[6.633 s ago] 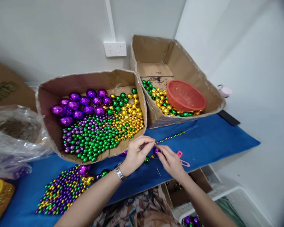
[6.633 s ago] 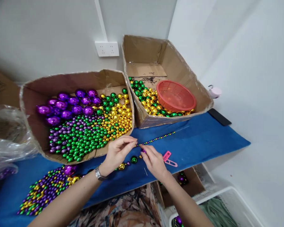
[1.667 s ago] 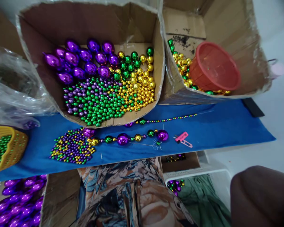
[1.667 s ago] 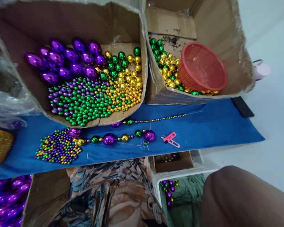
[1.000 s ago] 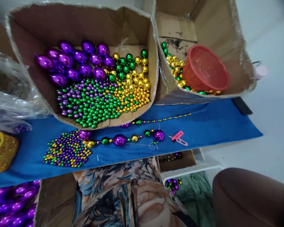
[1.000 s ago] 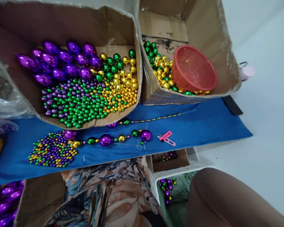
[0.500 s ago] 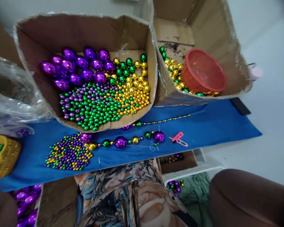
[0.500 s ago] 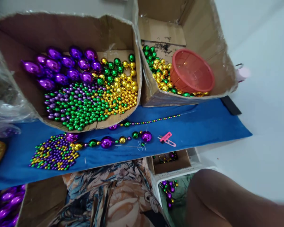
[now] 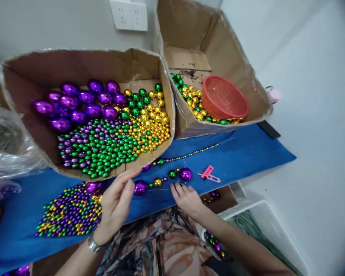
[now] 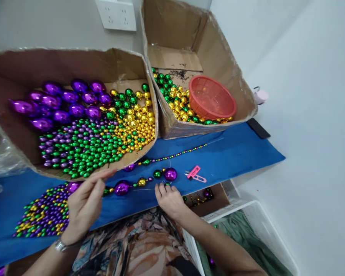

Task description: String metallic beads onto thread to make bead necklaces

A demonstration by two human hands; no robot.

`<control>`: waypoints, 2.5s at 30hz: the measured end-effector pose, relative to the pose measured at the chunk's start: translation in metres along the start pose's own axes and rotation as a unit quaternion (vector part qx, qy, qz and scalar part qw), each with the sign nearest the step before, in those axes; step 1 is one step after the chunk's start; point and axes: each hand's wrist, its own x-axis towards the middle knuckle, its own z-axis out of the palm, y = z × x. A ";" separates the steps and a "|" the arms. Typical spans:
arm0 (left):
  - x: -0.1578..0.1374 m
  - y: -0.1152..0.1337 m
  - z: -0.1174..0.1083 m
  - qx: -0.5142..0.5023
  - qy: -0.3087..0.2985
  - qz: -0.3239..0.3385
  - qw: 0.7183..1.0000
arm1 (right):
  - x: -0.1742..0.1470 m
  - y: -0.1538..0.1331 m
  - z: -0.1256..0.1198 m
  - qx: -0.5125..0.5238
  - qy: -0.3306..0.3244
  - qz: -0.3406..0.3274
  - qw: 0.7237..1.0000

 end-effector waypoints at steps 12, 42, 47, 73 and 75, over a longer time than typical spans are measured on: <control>-0.023 -0.007 0.030 -0.028 -0.117 0.154 0.981 | -0.017 0.047 -0.001 0.060 0.017 -0.065 0.996; 0.006 -0.020 0.139 0.282 -0.259 0.149 0.912 | 0.003 0.157 -0.063 0.686 0.471 0.251 0.494; 0.000 -0.019 0.123 0.343 -0.287 0.117 0.887 | 0.013 0.178 -0.040 0.669 0.502 0.295 0.463; -0.035 -0.050 0.081 0.349 -0.315 0.082 0.879 | 0.044 0.183 -0.060 0.648 0.505 0.288 0.491; -0.035 -0.054 0.071 0.361 -0.305 0.071 0.878 | 0.046 0.171 -0.064 0.656 0.493 0.268 0.504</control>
